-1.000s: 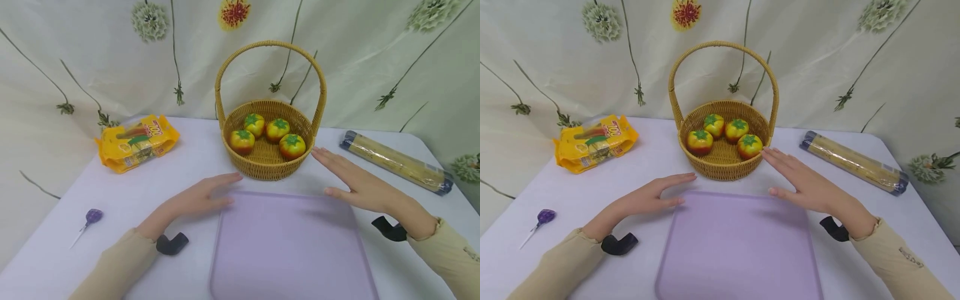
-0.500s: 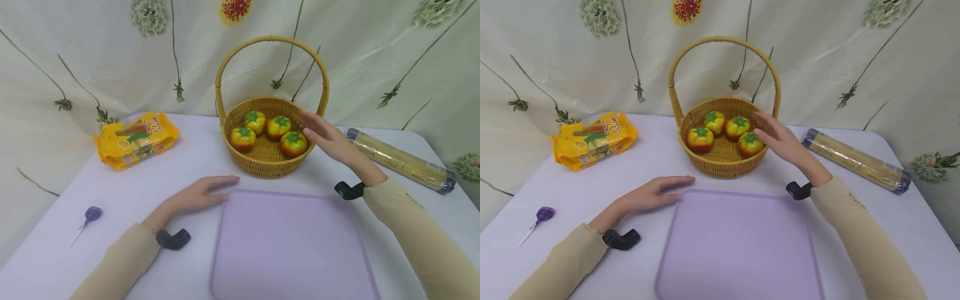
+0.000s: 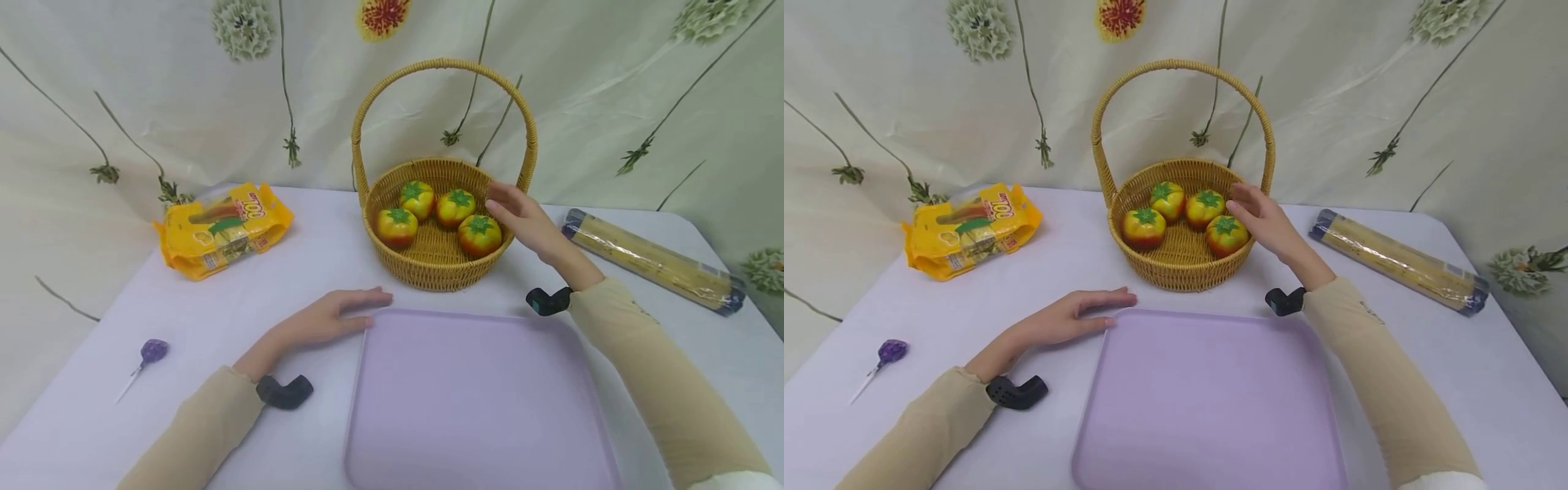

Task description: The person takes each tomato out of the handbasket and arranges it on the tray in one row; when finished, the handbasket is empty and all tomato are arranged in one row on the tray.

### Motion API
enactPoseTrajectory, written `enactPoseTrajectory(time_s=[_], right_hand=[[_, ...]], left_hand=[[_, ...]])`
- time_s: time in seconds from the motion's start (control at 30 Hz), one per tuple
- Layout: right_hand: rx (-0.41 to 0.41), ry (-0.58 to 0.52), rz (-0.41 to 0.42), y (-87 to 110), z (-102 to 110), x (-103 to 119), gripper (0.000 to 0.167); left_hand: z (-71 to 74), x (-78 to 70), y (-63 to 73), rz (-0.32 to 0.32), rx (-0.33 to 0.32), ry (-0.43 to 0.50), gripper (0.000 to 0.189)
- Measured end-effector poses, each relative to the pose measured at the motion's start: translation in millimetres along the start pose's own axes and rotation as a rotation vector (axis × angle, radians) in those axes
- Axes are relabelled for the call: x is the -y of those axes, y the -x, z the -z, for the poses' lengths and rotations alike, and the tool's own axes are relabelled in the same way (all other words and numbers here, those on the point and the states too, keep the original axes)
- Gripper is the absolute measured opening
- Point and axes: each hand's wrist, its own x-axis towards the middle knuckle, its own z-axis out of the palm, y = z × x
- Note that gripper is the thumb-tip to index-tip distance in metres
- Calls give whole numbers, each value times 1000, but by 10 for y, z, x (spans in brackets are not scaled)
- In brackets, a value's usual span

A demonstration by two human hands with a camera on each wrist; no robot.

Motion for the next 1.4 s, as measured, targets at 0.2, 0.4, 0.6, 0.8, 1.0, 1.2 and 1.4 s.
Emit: enactPoseTrajectory(time_s=[0.2,0.4,0.6,0.8,1.0,1.2,1.4], right_hand=[[4,8,-23,-38,-26,4,57],[35,15,-15,-67,-20,-2,64],[86,43,-32,-78,-4,29,69],[131,102,-61,-97,14,52,69],[165,198,-59,-128,15,65,70],[179,290,-67,-158,-10,92,70],[189,362,-77,-170,-46,97,70]], left_hand=[[-22,14,-2,-2,-17,-13,38],[-58,19,-25,-6,-86,7,33],[-79,8,-35,11,-121,27,31],[-87,-24,-43,16,-132,28,29],[-84,-41,-40,29,-134,36,29],[-84,-22,-43,31,-134,29,29],[-83,-19,-45,25,-131,30,30]])
